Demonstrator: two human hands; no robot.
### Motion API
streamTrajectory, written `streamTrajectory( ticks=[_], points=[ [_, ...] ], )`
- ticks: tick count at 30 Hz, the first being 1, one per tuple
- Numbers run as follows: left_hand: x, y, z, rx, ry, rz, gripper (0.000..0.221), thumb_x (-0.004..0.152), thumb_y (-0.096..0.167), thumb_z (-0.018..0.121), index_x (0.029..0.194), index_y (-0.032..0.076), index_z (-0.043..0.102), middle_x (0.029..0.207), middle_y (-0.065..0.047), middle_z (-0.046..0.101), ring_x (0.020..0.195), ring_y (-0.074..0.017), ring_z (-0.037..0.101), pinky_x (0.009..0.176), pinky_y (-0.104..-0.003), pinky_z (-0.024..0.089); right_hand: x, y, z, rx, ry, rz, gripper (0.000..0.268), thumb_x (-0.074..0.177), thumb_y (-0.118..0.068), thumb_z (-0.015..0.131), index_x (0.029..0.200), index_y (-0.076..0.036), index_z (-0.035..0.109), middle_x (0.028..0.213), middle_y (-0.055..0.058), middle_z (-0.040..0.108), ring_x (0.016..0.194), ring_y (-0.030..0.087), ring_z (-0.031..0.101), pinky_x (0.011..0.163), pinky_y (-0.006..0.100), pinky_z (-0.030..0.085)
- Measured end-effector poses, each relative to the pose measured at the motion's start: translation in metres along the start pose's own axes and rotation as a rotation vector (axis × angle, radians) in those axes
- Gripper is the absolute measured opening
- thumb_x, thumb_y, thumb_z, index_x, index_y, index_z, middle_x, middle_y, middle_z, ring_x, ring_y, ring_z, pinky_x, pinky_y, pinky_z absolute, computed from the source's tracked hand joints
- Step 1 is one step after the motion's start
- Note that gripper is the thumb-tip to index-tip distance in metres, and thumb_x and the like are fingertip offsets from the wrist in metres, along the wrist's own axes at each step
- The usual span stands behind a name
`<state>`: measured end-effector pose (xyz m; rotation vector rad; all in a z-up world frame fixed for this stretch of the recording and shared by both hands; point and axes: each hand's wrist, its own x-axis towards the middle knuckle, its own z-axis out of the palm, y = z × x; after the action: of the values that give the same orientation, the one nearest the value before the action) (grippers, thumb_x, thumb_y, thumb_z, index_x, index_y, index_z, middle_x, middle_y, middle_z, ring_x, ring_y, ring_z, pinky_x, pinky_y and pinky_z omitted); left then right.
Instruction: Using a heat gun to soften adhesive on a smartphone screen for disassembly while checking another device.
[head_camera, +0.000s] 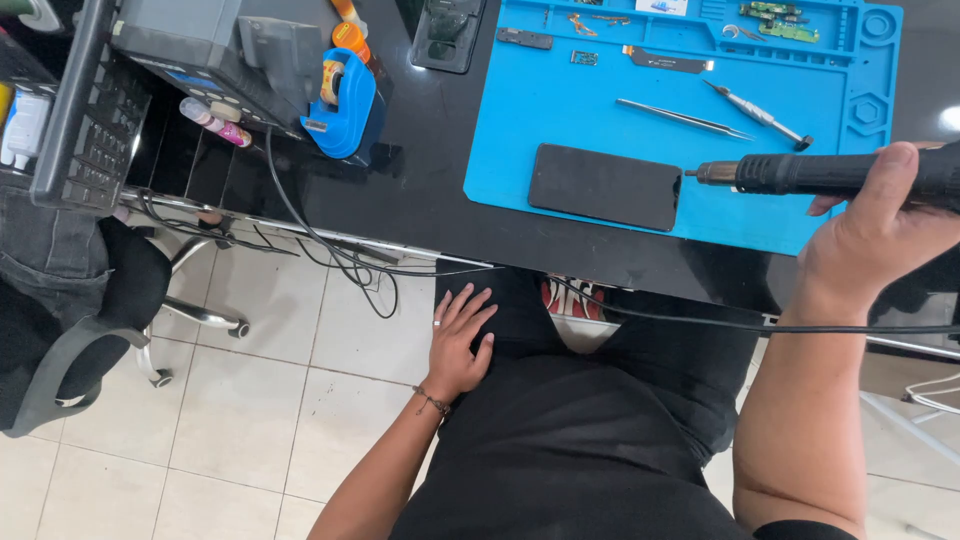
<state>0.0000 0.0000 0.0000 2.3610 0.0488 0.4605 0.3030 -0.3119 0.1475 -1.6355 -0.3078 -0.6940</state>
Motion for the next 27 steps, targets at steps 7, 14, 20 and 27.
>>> streamTrajectory(
  ticks=[7, 14, 20, 27],
  points=[
    [-0.001, -0.001, 0.001, -0.001, 0.006, 0.008, 0.039, 0.102, 0.025, 0.049, 0.130, 0.006, 0.067, 0.149, -0.011, 0.059, 0.147, -0.0357, 0.045, 0.126, -0.057, 0.024, -0.007, -0.010, -0.002, 0.048, 0.028, 0.034, 0.022, 0.113, -0.013, 0.059, 0.107, 0.008, 0.054, 0.088, 0.019, 0.050, 0.061, 0.032, 0.057, 0.043, 0.038, 0.047],
    [0.000, -0.001, 0.001, 0.000, 0.013, 0.010, 0.038, 0.101, 0.024, 0.050, 0.130, 0.006, 0.068, 0.148, -0.012, 0.060, 0.147, -0.0360, 0.046, 0.125, -0.057, 0.024, -0.014, -0.015, -0.008, 0.016, 0.034, 0.083, 0.029, 0.113, -0.019, 0.061, 0.101, 0.006, 0.056, 0.092, 0.017, 0.053, 0.063, 0.030, 0.058, 0.043, 0.037, 0.049],
    [0.000, -0.001, 0.002, -0.001, 0.015, 0.004, 0.038, 0.101, 0.024, 0.050, 0.130, 0.006, 0.068, 0.148, -0.011, 0.060, 0.147, -0.0357, 0.046, 0.125, -0.057, 0.025, -0.020, -0.013, -0.014, -0.035, 0.053, 0.095, 0.034, 0.110, -0.027, 0.064, 0.098, 0.005, 0.059, 0.092, 0.016, 0.057, 0.065, 0.029, 0.061, 0.043, 0.036, 0.051],
    [0.000, 0.000, 0.000, 0.000, 0.009, 0.001, 0.039, 0.101, 0.024, 0.049, 0.129, 0.006, 0.068, 0.148, -0.011, 0.060, 0.147, -0.0359, 0.045, 0.125, -0.057, 0.024, -0.022, -0.032, -0.007, -0.019, -0.002, 0.104, 0.030, 0.110, -0.026, 0.061, 0.102, 0.002, 0.056, 0.092, 0.016, 0.055, 0.065, 0.025, 0.055, 0.041, 0.034, 0.046]
  ],
)
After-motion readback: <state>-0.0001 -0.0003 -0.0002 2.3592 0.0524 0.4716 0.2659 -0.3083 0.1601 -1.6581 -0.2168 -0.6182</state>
